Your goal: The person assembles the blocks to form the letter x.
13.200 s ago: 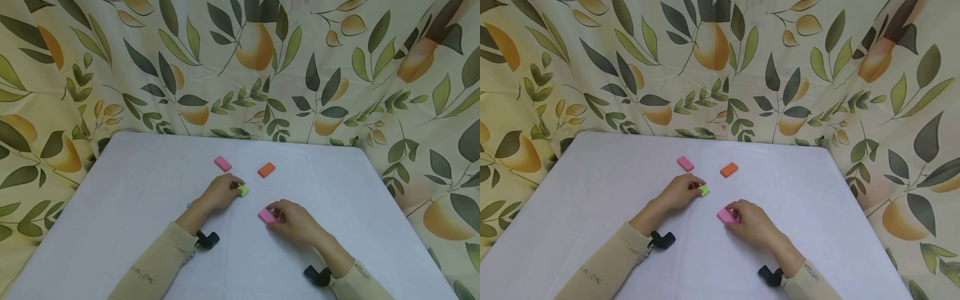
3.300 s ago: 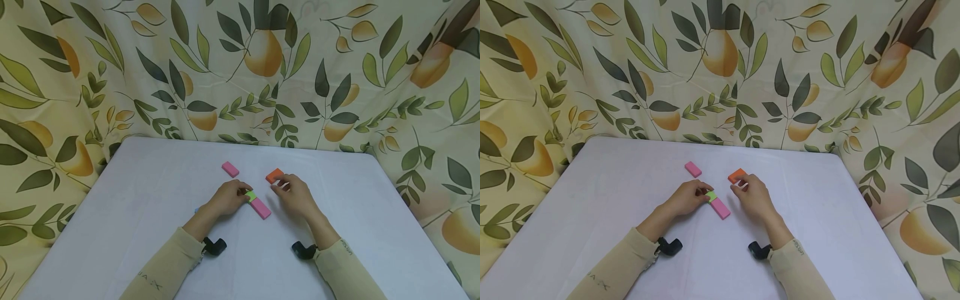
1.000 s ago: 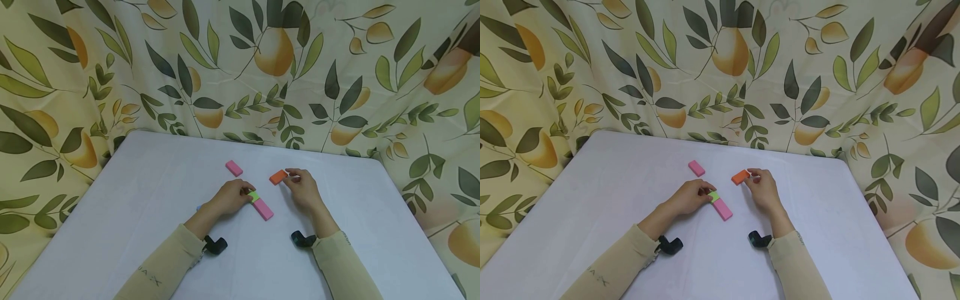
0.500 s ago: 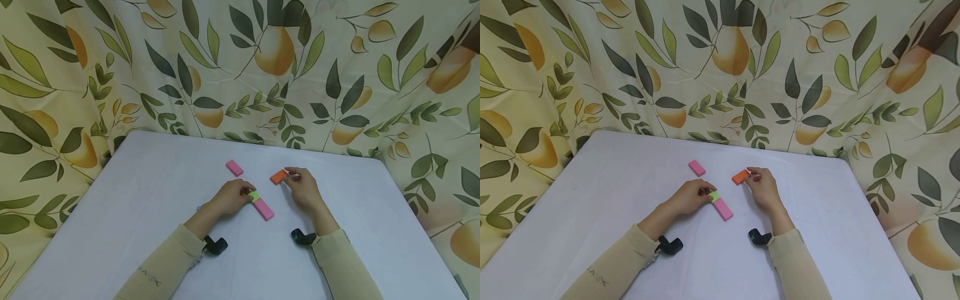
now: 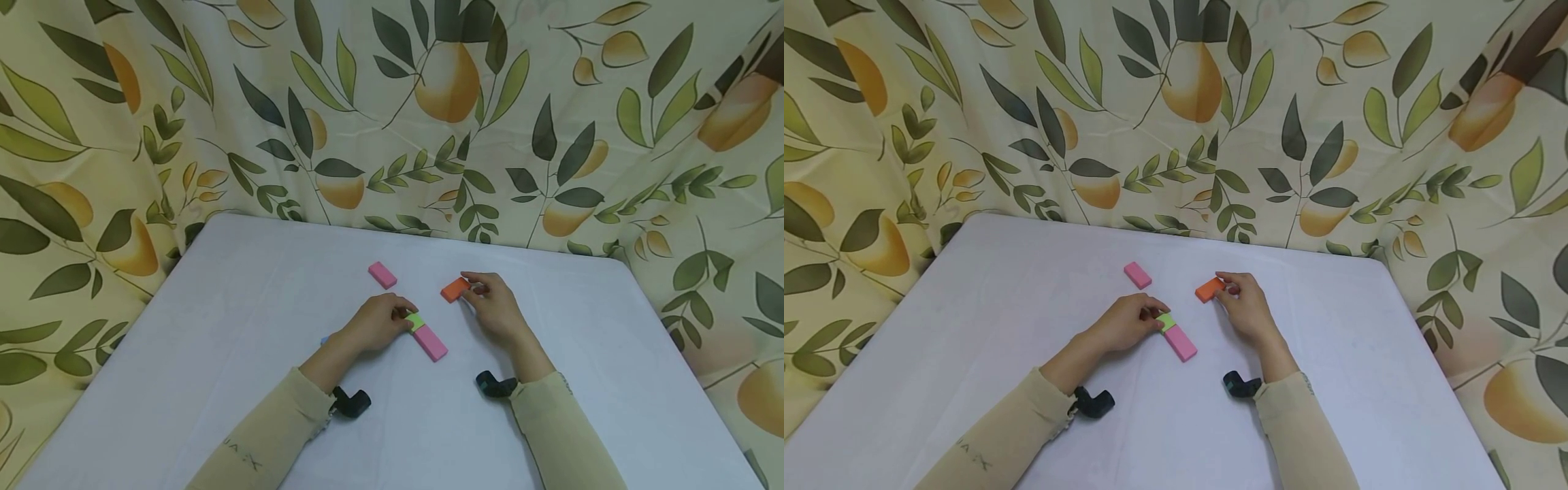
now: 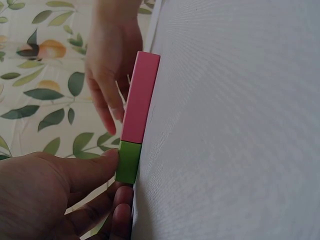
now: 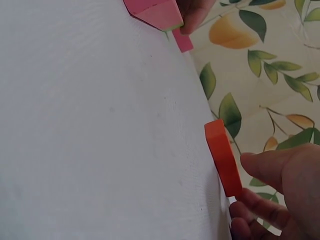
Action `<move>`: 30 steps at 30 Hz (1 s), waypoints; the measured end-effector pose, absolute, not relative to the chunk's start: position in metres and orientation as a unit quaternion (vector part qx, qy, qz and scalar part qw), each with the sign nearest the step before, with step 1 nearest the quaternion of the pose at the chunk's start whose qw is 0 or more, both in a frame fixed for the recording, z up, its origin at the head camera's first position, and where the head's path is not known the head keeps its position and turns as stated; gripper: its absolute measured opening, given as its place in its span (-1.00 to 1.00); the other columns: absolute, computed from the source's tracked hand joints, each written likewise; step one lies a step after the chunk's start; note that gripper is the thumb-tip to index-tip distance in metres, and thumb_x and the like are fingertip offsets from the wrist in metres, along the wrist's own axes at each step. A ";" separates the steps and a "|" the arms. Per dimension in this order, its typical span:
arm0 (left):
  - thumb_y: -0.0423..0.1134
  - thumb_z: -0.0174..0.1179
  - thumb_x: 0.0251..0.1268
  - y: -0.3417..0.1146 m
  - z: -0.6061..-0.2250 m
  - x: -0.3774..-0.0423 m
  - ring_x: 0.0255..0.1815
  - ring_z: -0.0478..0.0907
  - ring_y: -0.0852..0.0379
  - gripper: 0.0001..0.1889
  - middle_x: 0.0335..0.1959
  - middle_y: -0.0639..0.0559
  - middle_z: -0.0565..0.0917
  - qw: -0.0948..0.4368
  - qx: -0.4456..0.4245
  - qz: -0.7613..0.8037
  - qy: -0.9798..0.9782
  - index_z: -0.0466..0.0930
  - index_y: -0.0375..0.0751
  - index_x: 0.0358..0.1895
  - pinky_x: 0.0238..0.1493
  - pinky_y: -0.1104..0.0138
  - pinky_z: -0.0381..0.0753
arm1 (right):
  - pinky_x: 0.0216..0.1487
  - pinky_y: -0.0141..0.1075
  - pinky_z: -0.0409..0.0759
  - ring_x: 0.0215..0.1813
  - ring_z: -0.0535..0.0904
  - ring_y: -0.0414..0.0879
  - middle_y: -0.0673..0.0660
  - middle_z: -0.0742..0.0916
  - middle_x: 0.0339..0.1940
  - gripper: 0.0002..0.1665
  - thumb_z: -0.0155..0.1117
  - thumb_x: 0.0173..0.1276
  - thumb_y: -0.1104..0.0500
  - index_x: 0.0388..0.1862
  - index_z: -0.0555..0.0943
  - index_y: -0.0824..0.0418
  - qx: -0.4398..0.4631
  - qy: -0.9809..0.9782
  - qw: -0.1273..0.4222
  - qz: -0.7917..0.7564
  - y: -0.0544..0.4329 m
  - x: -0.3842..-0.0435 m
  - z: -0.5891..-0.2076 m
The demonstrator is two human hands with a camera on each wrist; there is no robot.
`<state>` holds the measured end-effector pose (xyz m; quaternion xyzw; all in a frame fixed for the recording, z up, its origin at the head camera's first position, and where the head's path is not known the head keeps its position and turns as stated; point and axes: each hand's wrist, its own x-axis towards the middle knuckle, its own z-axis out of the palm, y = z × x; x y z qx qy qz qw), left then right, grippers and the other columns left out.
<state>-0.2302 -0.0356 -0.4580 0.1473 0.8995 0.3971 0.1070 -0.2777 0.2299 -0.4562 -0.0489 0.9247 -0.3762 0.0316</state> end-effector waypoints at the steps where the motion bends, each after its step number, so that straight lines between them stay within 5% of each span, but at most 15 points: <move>1: -0.19 0.31 0.45 -0.036 -0.458 -0.230 -0.12 0.54 0.15 -0.72 -0.11 0.11 0.66 0.107 0.147 0.397 0.900 0.73 0.02 0.16 -0.01 0.28 0.58 | 0.39 0.16 0.42 0.30 0.47 0.22 0.30 0.51 0.37 -0.47 0.19 0.56 0.14 0.47 0.51 0.13 -0.051 0.925 0.031 -0.376 0.230 -0.278 -0.456; 13: -0.19 0.32 0.44 -0.036 -0.459 -0.231 -0.13 0.53 0.16 -0.73 -0.13 0.12 0.66 0.106 0.147 0.400 0.898 0.74 0.03 0.14 -0.02 0.28 0.57 | 0.30 0.07 0.44 0.21 0.46 0.15 0.26 0.50 0.38 -0.51 0.21 0.57 0.15 0.44 0.56 0.10 -0.076 0.929 0.026 -0.361 0.232 -0.281 -0.460; 30: -0.21 0.29 0.46 -0.036 -0.456 -0.229 -0.10 0.56 0.16 -0.74 -0.09 0.09 0.68 0.104 0.155 0.406 0.894 0.73 0.00 0.15 0.05 0.22 0.59 | 0.37 0.21 0.42 0.32 0.48 0.25 0.28 0.49 0.39 -0.55 0.21 0.57 0.14 0.39 0.60 0.11 -0.104 0.925 0.011 -0.365 0.233 -0.280 -0.464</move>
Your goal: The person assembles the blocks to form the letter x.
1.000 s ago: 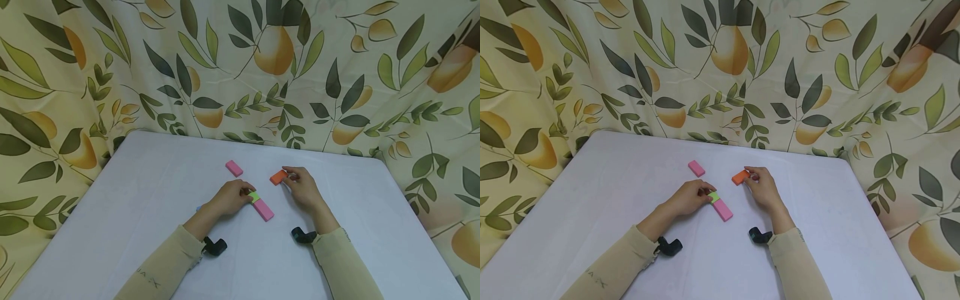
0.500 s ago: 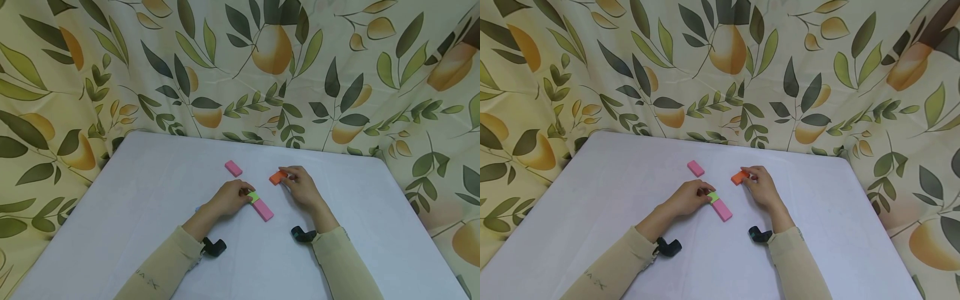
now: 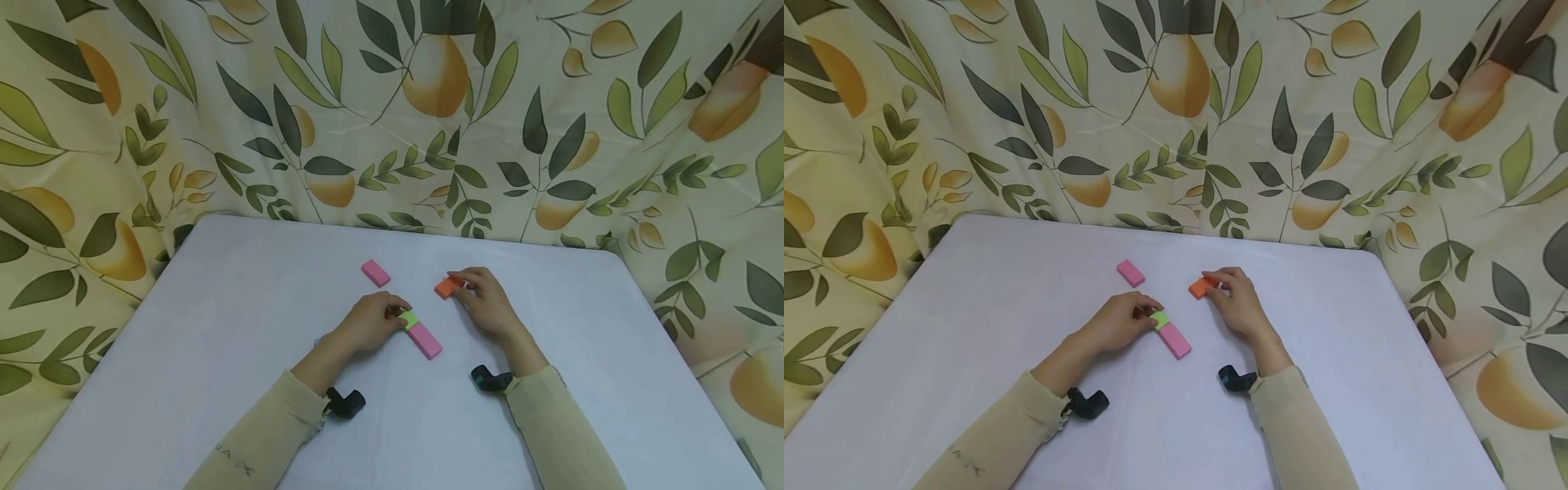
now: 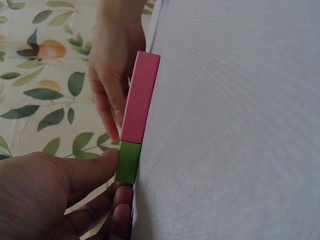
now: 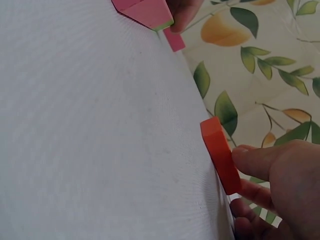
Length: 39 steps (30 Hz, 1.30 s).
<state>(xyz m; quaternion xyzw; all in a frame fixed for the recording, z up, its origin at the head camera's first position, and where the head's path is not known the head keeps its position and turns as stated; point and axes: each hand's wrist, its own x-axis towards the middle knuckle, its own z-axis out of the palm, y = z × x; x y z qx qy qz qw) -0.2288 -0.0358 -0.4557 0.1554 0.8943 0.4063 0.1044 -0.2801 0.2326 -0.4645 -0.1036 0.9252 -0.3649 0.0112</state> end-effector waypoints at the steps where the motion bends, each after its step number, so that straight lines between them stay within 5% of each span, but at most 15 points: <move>1: -0.21 0.29 0.46 -0.036 -0.455 -0.229 -0.10 0.56 0.15 -0.74 -0.09 0.08 0.68 0.104 0.156 0.407 0.894 0.73 -0.01 0.15 0.05 0.21 0.59 | 0.37 0.21 0.42 0.32 0.48 0.25 0.27 0.49 0.39 -0.55 0.21 0.57 0.14 0.39 0.60 0.11 -0.105 0.925 0.011 -0.365 0.232 -0.281 -0.464; 39: -0.23 0.30 0.45 -0.035 -0.460 -0.231 -0.12 0.54 0.14 -0.73 -0.12 0.08 0.67 0.100 0.159 0.409 0.893 0.73 -0.02 0.15 0.01 0.23 0.57 | 0.40 0.18 0.40 0.47 0.36 0.21 0.18 0.51 0.39 -0.60 0.21 0.58 0.12 0.32 0.67 0.07 -0.104 0.931 0.011 -0.351 0.231 -0.279 -0.466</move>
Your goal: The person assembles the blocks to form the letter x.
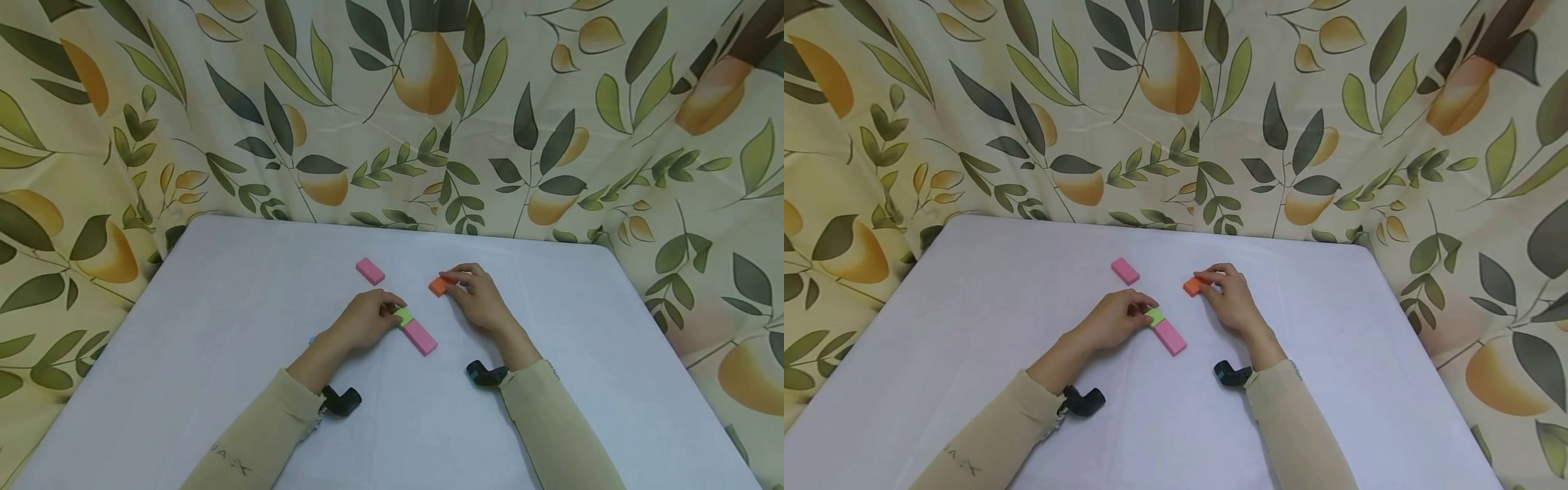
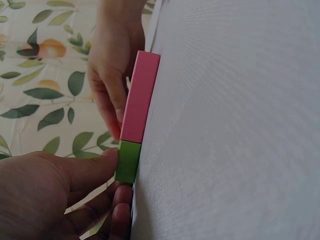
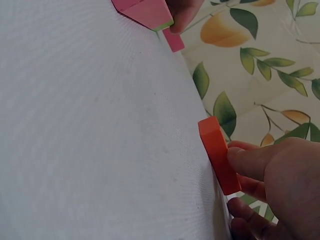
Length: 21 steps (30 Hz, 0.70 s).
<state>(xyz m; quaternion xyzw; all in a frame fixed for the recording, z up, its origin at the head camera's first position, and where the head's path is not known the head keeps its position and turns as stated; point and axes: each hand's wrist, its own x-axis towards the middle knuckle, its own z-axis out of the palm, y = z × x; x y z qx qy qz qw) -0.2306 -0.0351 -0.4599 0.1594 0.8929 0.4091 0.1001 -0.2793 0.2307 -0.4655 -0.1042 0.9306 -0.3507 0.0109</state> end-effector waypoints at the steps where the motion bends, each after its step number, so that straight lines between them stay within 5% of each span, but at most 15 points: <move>1: -0.23 0.30 0.45 -0.035 -0.460 -0.231 -0.12 0.54 0.14 -0.73 -0.12 0.08 0.67 0.100 0.159 0.410 0.893 0.73 -0.02 0.15 0.01 0.23 0.58 | 0.40 0.17 0.41 0.46 0.37 0.20 0.18 0.51 0.38 -0.60 0.21 0.58 0.12 0.32 0.67 0.07 -0.104 0.931 0.011 -0.350 0.231 -0.279 -0.466; 21: -0.22 0.32 0.43 -0.035 -0.462 -0.231 -0.14 0.54 0.15 -0.77 -0.17 0.09 0.67 0.100 0.155 0.419 0.889 0.72 -0.09 0.09 0.00 0.25 0.57 | 0.42 0.20 0.36 0.46 0.36 0.22 0.17 0.49 0.39 -0.61 0.20 0.57 0.15 0.30 0.68 0.10 -0.105 0.928 0.022 -0.357 0.230 -0.277 -0.463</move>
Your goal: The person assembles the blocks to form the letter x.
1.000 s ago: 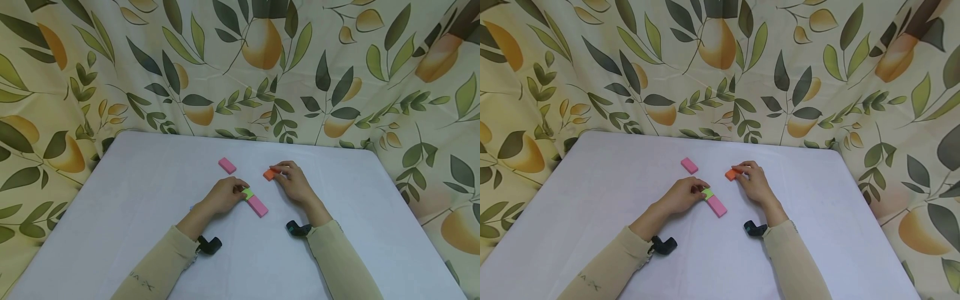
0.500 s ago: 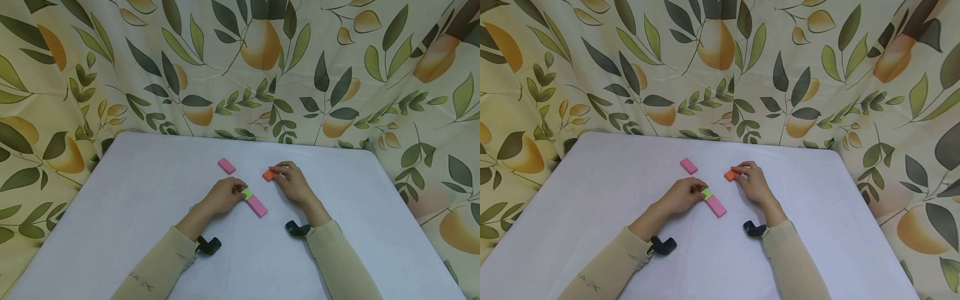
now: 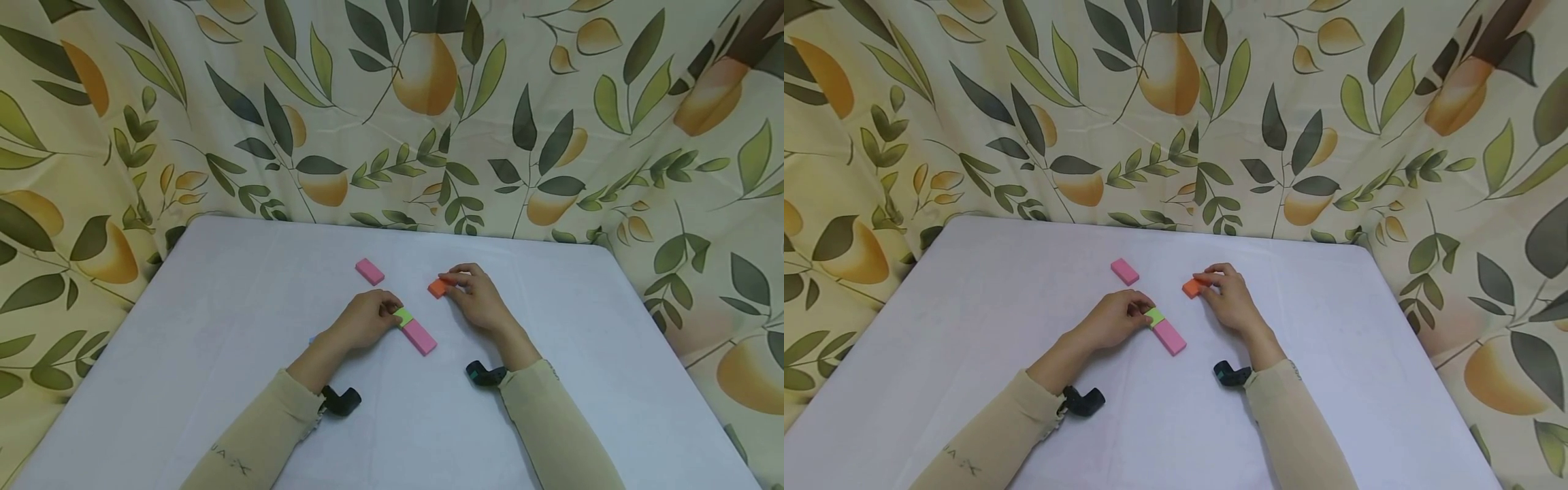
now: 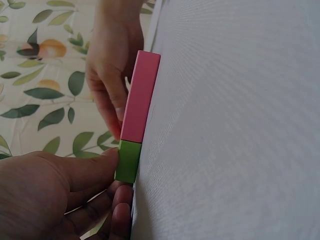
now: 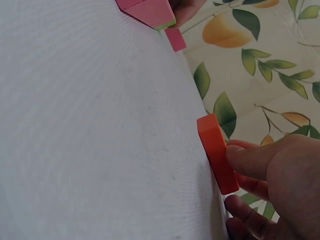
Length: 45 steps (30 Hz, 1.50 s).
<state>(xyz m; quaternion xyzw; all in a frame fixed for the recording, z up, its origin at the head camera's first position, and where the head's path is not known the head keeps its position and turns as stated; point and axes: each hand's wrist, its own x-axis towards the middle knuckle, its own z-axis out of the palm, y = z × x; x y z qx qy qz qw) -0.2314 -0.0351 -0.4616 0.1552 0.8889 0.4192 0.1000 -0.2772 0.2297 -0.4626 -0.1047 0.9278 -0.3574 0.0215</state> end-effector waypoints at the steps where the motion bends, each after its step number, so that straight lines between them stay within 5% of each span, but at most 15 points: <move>1: -0.22 0.32 0.43 -0.035 -0.462 -0.231 -0.14 0.54 0.15 -0.77 -0.18 0.09 0.67 0.100 0.155 0.420 0.889 0.72 -0.10 0.08 -0.01 0.25 0.57 | 0.42 0.20 0.36 0.46 0.36 0.22 0.17 0.49 0.39 -0.61 0.20 0.57 0.16 0.30 0.68 0.11 -0.104 0.927 0.022 -0.360 0.230 -0.277 -0.463; 45: -0.23 0.33 0.42 -0.033 -0.462 -0.231 -0.17 0.54 0.15 -0.79 -0.22 0.10 0.66 0.097 0.152 0.421 0.889 0.72 -0.11 0.05 -0.05 0.26 0.57 | 0.41 0.17 0.41 0.44 0.38 0.18 0.14 0.50 0.37 -0.60 0.22 0.57 0.14 0.31 0.68 0.08 -0.097 0.930 0.048 -0.352 0.228 -0.277 -0.460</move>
